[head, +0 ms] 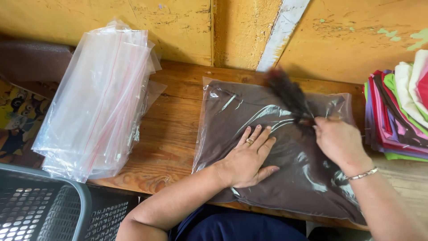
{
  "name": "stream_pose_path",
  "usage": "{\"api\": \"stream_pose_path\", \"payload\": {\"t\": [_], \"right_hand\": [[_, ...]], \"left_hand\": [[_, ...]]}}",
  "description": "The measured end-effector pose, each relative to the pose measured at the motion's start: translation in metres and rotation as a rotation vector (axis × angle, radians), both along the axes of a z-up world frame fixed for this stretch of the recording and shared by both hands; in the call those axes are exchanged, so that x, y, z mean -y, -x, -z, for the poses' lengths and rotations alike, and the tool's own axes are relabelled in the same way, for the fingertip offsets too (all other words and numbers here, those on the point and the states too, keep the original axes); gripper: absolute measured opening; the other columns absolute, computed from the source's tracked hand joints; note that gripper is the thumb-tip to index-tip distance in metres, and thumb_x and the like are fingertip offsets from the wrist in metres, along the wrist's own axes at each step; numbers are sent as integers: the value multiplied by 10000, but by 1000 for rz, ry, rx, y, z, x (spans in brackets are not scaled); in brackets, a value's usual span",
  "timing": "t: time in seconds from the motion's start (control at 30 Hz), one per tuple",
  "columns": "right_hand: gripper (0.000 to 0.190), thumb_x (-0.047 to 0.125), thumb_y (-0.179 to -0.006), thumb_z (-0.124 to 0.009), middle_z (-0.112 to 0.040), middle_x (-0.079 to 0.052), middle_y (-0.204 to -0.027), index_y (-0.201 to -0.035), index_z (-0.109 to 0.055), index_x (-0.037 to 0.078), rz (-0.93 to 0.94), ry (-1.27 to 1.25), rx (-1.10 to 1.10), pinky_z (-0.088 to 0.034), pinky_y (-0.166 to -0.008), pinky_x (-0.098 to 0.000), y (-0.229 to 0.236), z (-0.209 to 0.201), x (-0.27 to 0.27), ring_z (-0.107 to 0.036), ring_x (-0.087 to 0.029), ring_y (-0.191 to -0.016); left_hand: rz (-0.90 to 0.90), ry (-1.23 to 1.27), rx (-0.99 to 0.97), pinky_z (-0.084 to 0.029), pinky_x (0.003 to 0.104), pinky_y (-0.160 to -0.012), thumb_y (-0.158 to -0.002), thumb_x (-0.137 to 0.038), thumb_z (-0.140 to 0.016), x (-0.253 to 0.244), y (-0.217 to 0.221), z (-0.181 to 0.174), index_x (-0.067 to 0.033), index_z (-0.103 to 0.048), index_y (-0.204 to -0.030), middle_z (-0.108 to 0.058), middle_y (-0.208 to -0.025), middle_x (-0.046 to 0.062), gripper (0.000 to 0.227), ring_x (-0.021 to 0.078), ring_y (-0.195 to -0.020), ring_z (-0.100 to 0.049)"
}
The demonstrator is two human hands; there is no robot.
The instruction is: Bagging a brown fabric upholstery piece into a plastic zip-lock bag, sealing it, dusting the surface, and placing it into a storage basket.
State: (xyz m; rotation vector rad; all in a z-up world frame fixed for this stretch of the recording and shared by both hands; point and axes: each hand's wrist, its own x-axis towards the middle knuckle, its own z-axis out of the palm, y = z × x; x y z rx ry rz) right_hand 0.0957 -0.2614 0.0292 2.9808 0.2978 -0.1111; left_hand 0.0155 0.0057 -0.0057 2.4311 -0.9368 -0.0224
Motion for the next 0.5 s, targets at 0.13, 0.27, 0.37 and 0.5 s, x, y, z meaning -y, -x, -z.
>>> {"api": "stream_pose_path", "payload": {"t": [0.13, 0.27, 0.37, 0.5], "right_hand": [[288, 247, -1126, -467, -673, -54, -666, -1002, -629, 43, 45, 13, 98, -644, -524, -369, 34, 1, -9, -722, -232, -594], [170, 196, -1046, -463, -627, -54, -657, -982, -559, 71, -186, -120, 26, -535, -371, -378, 114, 4, -64, -657, -236, -457], [196, 133, -976, -491, -667, -102, -763, -1145, -547, 51, -326, -44, 16, -534, -332, -352, 139, 21, -70, -674, -208, -450], [323, 184, -828, -513, -613, 17, -705, -1119, -619, 93, -137, 413, 391, -430, -383, -276, 96, 43, -5, -650, -124, -532]], "left_hand": [[-20, 610, 126, -142, 666, -1281, -1070, -438, -340, -12, 1, -25, 59, -481, -1306, -281, -1605, 304, 568, 495, -1554, -196], [-266, 620, 292, -40, 667, -1301, -1057, -608, -192, -8, -1, -20, 84, -347, -1442, -156, -1644, 305, 806, 520, -1578, -80], [-274, 487, 302, 3, 695, -1290, -1022, -668, -184, -9, -1, -11, 72, -272, -1542, -50, -1672, 317, 909, 536, -1585, -9], [-219, 169, 203, -48, 716, -1209, -1003, -627, -293, -9, -4, -2, 32, -435, -1487, -127, -1658, 284, 829, 537, -1539, -34]]}}
